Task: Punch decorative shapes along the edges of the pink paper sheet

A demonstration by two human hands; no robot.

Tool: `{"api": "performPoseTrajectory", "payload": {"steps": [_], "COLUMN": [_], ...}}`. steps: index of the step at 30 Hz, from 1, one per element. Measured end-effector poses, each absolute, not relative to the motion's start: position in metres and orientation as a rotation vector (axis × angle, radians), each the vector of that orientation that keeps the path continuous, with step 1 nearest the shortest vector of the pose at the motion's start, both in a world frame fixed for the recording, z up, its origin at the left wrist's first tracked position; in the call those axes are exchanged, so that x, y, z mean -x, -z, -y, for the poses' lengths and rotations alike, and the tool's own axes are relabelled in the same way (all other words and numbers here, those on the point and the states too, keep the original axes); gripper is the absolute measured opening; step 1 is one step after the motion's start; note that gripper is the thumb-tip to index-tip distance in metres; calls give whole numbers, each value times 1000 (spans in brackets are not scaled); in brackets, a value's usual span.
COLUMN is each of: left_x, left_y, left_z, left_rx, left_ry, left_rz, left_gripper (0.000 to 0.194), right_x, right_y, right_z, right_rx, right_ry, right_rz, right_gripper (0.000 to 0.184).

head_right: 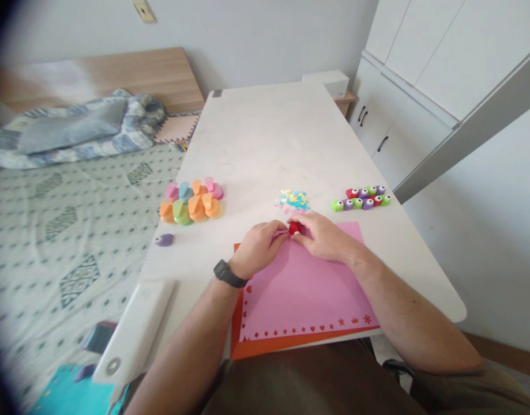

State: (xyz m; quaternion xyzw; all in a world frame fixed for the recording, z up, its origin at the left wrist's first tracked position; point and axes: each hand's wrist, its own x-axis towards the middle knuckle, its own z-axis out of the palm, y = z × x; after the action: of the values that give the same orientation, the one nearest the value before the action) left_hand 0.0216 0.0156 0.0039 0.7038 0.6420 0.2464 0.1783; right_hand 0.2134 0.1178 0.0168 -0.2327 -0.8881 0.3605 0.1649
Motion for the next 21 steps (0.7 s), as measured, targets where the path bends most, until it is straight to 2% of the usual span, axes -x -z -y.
{"api": "performPoseTrajectory", "payload": {"steps": [21], "left_x": [-22], "left_y": [-6], "left_z": [-14], "left_rx": [-1999], "left_ry": [-669], "left_rz": [-1828], "left_gripper": [15], "right_x": [-214], "right_y": [-16], "right_z": [-120], "right_rx": [868], "right_ry": [-1058], "right_rz": [2328], "right_gripper": [35]}}
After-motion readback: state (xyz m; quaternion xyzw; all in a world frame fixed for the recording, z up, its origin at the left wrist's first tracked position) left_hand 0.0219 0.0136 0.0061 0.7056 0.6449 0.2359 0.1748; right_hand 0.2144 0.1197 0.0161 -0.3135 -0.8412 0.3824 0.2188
